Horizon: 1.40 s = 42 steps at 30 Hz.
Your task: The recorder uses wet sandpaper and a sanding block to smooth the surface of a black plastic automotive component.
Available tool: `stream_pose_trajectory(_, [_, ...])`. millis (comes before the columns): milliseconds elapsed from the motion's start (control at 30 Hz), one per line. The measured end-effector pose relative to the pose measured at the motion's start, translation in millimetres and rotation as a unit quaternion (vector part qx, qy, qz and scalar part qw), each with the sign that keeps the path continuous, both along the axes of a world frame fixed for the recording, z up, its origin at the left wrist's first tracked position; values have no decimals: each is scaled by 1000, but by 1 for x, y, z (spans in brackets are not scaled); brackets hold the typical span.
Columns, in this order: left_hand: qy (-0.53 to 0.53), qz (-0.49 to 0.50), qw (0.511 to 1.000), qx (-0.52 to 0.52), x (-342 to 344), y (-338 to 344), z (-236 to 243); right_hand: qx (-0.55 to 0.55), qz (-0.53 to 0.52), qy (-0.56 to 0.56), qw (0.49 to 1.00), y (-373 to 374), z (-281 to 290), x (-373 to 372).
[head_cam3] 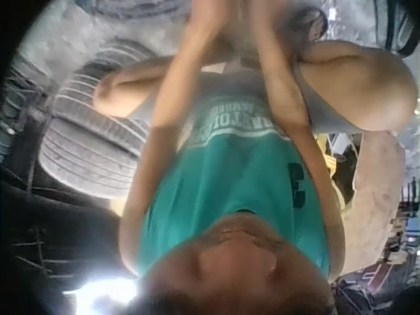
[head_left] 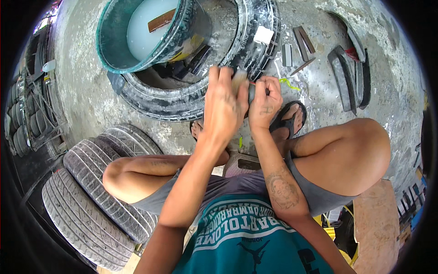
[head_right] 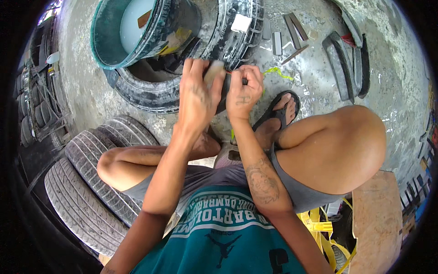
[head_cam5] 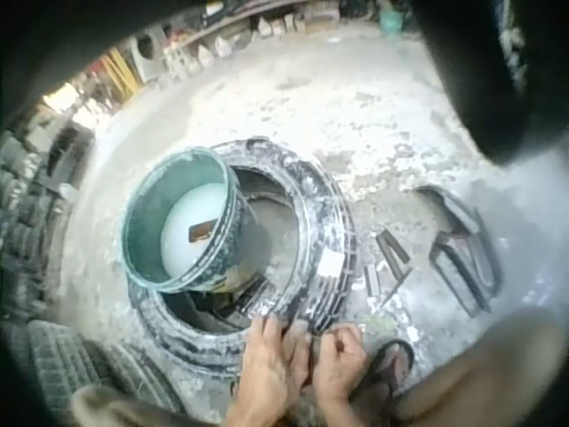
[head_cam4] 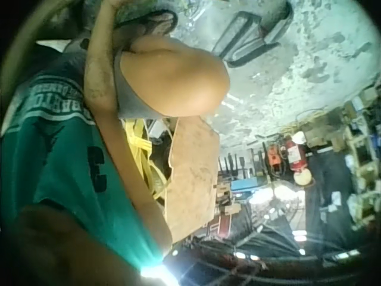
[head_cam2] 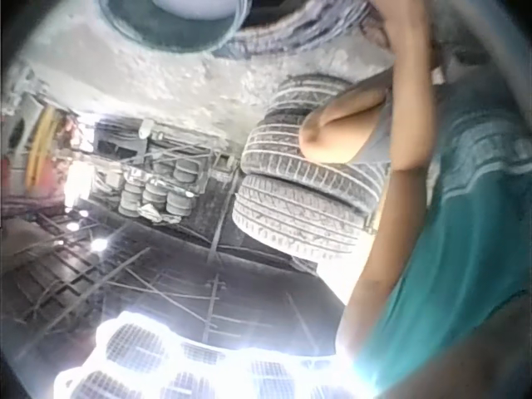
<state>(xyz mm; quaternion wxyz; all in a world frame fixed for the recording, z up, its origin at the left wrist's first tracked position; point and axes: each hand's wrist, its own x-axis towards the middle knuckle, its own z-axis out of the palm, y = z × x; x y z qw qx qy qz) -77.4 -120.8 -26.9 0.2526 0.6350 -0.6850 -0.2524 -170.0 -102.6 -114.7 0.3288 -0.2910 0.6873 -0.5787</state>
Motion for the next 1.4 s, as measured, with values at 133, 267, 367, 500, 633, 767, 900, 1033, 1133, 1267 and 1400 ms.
stream_pose_trajectory(133, [26,19,999,27,-2,25,7,15,-7,40,999,6,-8,-3])
stream_pose_trajectory(267, [-5,-2,1000,1,-4,13,3,2,-15,32,999,4,0,-2])
stream_pose_trajectory(367, [-15,61,998,-20,9,-20,-22,-9,-9,5,1000,5,-3,9])
stream_pose_trajectory(500, [2,124,992,7,36,-7,-7,-3,-19,17,1000,5,-11,2])
stream_pose_trajectory(633, [-15,96,995,9,14,28,14,-15,-17,21,1000,5,-7,0])
stream_pose_trajectory(767, [-48,28,998,-32,-1,33,0,-15,-19,4,1000,3,-12,2])
stream_pose_trajectory(900, [-26,23,998,-45,-4,9,-8,-14,-15,15,1000,2,-8,2])
stream_pose_trajectory(1033, [-11,26,1000,-3,-1,28,-2,-12,-17,20,1000,6,-10,0])
stream_pose_trajectory(1133, [-25,1,999,-38,1,14,-2,-5,-9,13,1000,5,-7,2])
stream_pose_trajectory(1267, [-27,-8,999,-33,-6,15,4,-21,-18,30,999,5,-7,0])
stream_pose_trajectory(1400, [-65,-37,996,-38,-4,25,10,-11,-14,35,999,6,-10,-1])
